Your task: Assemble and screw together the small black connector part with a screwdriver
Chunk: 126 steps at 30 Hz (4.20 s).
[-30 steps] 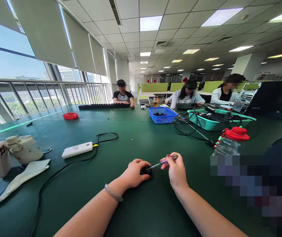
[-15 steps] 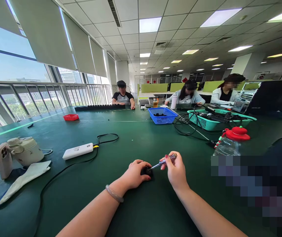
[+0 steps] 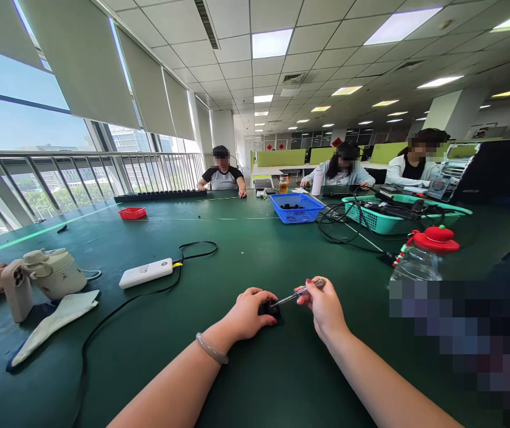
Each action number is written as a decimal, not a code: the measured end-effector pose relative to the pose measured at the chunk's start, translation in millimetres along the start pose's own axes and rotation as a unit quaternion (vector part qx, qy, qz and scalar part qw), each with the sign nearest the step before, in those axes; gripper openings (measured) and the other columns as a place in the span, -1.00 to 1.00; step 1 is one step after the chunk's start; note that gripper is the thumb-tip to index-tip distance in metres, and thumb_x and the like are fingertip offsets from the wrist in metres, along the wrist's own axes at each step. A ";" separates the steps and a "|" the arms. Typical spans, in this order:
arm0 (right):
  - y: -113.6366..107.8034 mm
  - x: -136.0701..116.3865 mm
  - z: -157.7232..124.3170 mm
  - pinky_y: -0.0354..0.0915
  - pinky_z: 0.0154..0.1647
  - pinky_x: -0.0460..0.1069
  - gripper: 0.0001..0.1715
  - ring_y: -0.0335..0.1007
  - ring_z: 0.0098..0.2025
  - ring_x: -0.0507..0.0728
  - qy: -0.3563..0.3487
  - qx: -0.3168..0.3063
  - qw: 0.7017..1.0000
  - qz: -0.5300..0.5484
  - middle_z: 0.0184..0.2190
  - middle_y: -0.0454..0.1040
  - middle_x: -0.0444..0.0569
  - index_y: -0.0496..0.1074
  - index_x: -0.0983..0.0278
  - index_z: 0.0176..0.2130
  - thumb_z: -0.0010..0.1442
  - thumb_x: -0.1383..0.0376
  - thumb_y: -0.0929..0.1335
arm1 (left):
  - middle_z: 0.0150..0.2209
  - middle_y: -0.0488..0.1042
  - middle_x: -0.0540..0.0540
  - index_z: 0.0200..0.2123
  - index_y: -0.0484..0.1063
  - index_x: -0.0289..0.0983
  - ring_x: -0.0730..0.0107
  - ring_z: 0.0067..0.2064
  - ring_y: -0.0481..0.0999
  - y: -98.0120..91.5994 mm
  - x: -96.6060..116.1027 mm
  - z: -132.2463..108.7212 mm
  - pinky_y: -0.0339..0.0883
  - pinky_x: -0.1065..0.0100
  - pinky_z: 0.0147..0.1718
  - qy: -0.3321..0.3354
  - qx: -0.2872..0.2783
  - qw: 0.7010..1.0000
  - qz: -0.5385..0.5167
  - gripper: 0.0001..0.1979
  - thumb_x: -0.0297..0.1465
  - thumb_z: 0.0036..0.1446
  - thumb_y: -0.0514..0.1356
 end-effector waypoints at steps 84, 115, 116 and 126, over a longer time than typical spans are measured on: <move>17.9 -60.8 -30.8 0.32 -0.44 -0.03 -0.75 0.36 -0.58 0.03 -0.240 -0.077 0.954 -0.162 -0.45 0.51 -0.15 0.21 0.16 -0.29 0.20 0.13 0.36 | 0.08 0.44 -0.15 0.04 0.45 -0.11 0.06 0.18 0.34 1.2 6.1 3.3 0.22 0.08 0.20 0.015 0.020 0.999 0.031 -0.55 -0.29 0.03 0.32; -5.5 -22.5 7.3 0.36 -0.49 -0.06 -0.57 0.38 -0.66 0.02 -0.067 -0.014 0.996 -0.057 -0.59 0.49 -0.22 0.17 0.18 -0.31 0.04 0.07 0.45 | 0.07 0.45 -0.14 0.02 0.47 -0.11 0.08 0.18 0.35 0.2 7.3 3.4 0.25 0.13 0.20 0.014 0.016 1.000 0.021 -0.57 -0.29 0.03 0.32; -8.5 -16.0 10.0 0.36 -0.51 -0.07 -0.57 0.37 -0.68 0.01 -0.034 -0.005 0.999 -0.032 -0.60 0.49 -0.23 0.16 0.18 -0.32 0.03 0.11 0.47 | 0.07 0.45 -0.14 0.02 0.46 -0.11 0.09 0.19 0.35 0.6 7.0 3.4 0.25 0.13 0.20 0.012 0.013 1.000 0.020 -0.57 -0.29 0.03 0.32; 2.8 -23.7 -2.4 0.36 -0.47 -0.08 -0.71 0.36 -0.66 -0.02 -0.051 -0.031 0.996 -0.060 -0.57 0.52 -0.18 0.16 0.18 -0.32 0.14 0.20 0.39 | 0.05 0.47 -0.14 0.02 0.47 -0.12 0.08 0.20 0.32 0.6 9.4 4.0 0.22 0.09 0.21 0.024 0.011 0.999 0.028 -0.58 -0.30 0.05 0.31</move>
Point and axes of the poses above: each hand's wrist, its own z-axis towards the middle knuckle, its own y-axis out of the palm, x = y × z, the point moved 9 cm from there along z, towards the middle knuckle
